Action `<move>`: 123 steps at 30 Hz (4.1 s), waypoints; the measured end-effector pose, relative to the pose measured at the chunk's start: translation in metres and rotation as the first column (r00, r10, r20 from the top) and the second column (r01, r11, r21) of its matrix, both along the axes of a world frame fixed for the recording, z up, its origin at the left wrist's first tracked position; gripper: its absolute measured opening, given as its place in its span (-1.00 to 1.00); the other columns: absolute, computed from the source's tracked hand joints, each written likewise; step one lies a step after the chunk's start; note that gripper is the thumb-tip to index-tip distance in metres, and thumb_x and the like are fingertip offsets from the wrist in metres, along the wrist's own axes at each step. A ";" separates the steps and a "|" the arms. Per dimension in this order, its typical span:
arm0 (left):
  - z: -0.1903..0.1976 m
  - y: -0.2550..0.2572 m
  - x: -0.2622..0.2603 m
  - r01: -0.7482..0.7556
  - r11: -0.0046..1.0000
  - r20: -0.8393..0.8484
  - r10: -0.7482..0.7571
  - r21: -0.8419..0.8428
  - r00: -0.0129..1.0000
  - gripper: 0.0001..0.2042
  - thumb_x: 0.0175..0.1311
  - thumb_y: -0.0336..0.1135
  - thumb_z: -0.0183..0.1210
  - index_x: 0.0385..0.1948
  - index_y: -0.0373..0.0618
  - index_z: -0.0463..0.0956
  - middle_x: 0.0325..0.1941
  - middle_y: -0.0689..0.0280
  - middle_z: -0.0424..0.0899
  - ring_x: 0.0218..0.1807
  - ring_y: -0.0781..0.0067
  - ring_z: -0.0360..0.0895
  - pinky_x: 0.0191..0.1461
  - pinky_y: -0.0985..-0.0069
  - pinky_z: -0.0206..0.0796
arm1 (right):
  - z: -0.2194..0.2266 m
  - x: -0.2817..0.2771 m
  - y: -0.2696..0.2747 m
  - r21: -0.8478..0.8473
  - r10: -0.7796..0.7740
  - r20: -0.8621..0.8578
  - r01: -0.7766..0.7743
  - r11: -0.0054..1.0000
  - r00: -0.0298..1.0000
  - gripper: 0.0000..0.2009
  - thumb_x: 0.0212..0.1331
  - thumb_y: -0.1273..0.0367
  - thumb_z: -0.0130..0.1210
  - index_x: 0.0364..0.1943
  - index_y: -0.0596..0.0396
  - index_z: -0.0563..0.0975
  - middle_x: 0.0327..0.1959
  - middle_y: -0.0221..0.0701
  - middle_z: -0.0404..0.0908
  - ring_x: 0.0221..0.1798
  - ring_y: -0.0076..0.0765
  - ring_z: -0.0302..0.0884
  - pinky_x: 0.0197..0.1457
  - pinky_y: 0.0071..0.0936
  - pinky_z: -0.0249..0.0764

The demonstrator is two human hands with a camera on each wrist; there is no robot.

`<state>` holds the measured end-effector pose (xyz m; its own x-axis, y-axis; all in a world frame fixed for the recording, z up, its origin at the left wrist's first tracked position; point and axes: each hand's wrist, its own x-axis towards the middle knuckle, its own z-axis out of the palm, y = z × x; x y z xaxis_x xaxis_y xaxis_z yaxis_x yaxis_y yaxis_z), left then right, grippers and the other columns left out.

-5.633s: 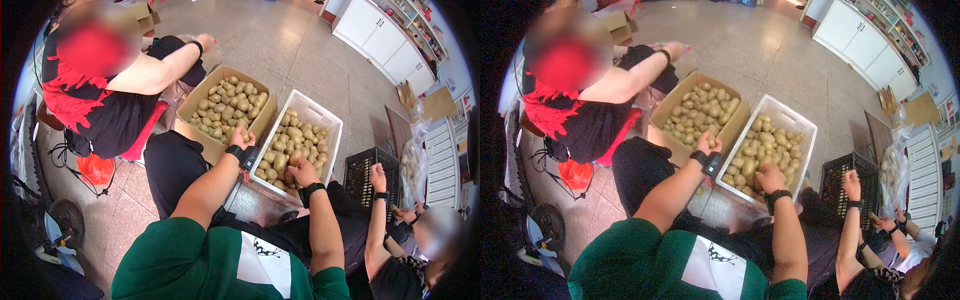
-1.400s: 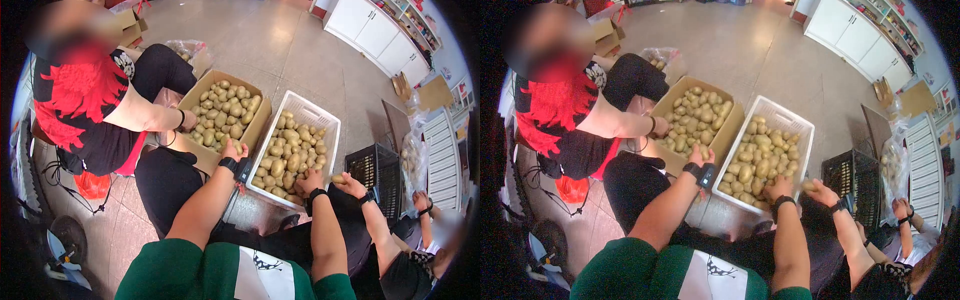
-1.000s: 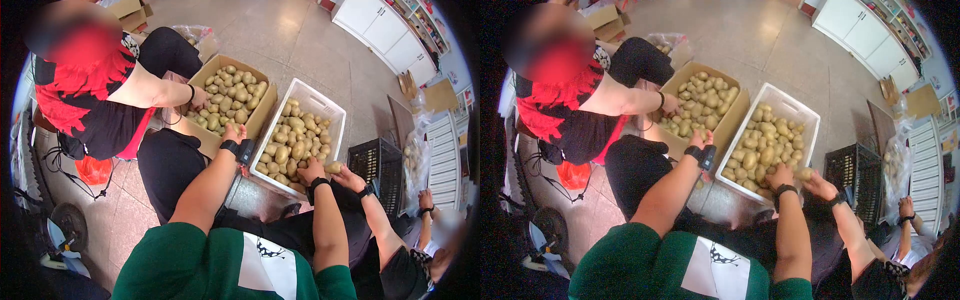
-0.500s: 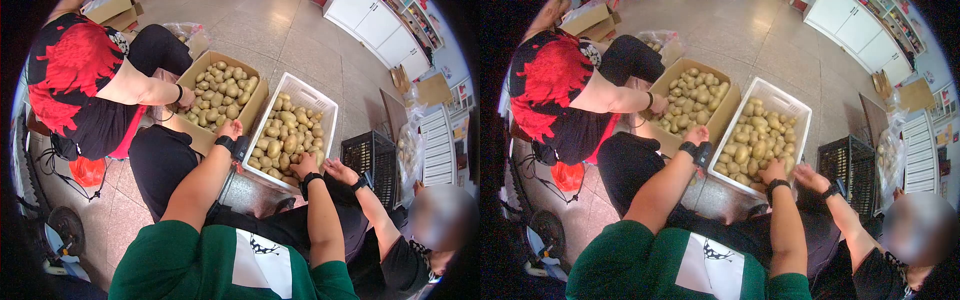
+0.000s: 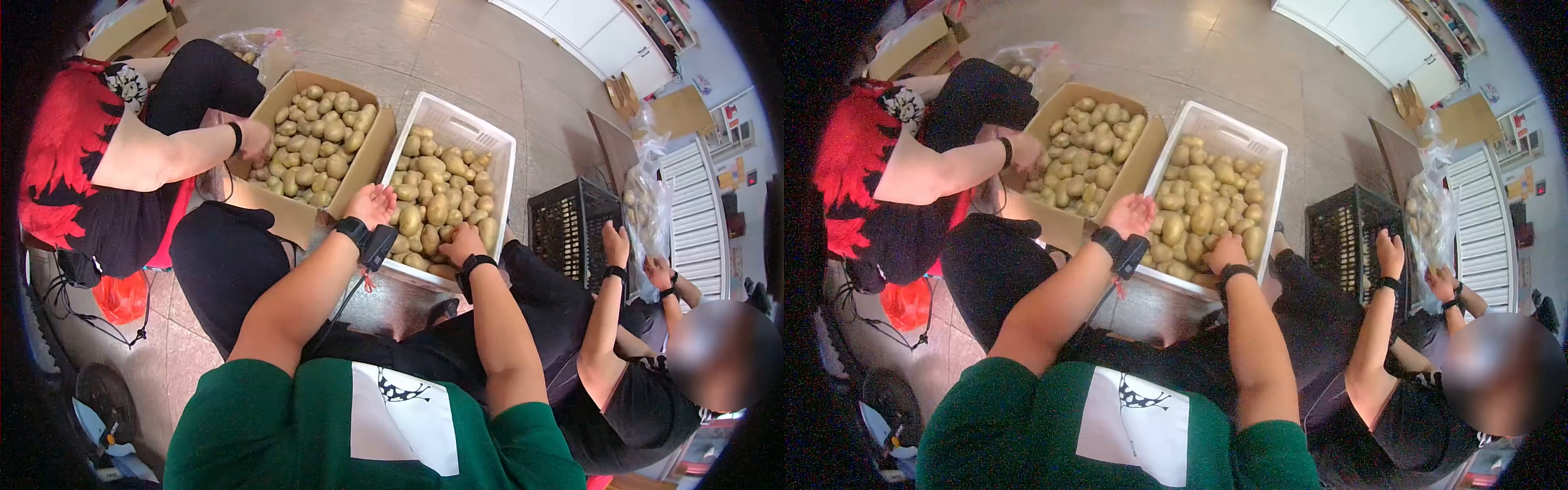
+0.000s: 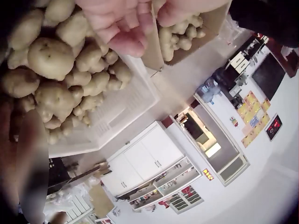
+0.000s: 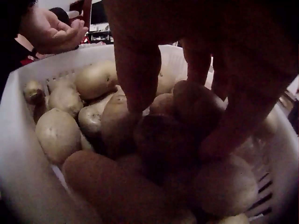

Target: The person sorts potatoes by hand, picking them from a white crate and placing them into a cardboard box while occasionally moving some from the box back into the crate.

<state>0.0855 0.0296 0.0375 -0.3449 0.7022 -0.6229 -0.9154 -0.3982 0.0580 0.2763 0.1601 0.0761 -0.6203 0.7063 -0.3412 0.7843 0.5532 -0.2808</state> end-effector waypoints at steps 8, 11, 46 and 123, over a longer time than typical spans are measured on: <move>0.000 -0.003 0.003 0.033 0.998 -0.072 -0.037 -0.048 0.997 -0.86 0.20 -0.30 -0.13 -0.30 -0.14 0.27 -0.24 0.20 0.49 -0.29 0.31 0.42 -0.22 0.43 0.35 | 0.012 -0.007 -0.014 -0.001 -0.036 0.091 0.036 0.999 0.995 -0.40 -0.28 0.29 0.27 -0.07 0.17 0.28 0.00 -0.11 0.28 0.03 -0.01 0.32 0.08 -0.32 0.30; 0.001 -0.004 0.004 0.027 0.998 -0.069 -0.031 -0.056 0.997 -0.87 0.19 -0.31 -0.12 -0.32 -0.13 0.28 -0.24 0.20 0.49 -0.29 0.31 0.42 -0.22 0.43 0.35 | 0.016 -0.007 -0.011 -0.037 -0.007 0.121 0.011 0.999 0.993 -0.38 -0.25 0.31 0.24 -0.01 0.14 0.24 0.03 -0.10 0.28 0.06 -0.03 0.30 0.09 -0.30 0.30; 0.006 0.002 0.021 0.134 0.983 -0.072 -0.144 -0.129 0.987 -0.84 0.14 -0.28 0.00 -0.28 -0.06 0.37 -0.45 0.35 0.49 -0.45 0.45 0.39 -0.38 0.56 0.32 | 0.029 -0.009 -0.017 -0.127 0.035 0.051 -0.029 0.991 0.998 -0.26 -0.48 0.32 0.26 0.02 0.18 0.30 -0.16 -0.10 0.49 -0.09 -0.11 0.45 -0.02 -0.42 0.37; -0.022 -0.030 -0.056 -0.321 0.940 0.144 0.336 -0.119 0.931 -0.81 0.12 -0.24 -0.12 -0.63 -0.08 0.28 -0.69 0.36 0.31 -0.65 0.47 0.24 -0.58 0.55 0.17 | 0.038 -0.030 -0.031 -0.151 0.092 -0.282 -0.139 0.979 0.955 -0.67 -0.17 0.20 0.17 -0.37 0.16 0.48 -0.45 -0.14 0.53 -0.33 -0.16 0.49 -0.20 -0.38 0.37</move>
<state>0.0298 -0.0007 0.0159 -0.4373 0.5037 -0.7450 -0.7342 -0.6783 -0.0276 0.2459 0.1291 0.1143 -0.7801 0.5715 -0.2546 0.5983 0.5625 -0.5705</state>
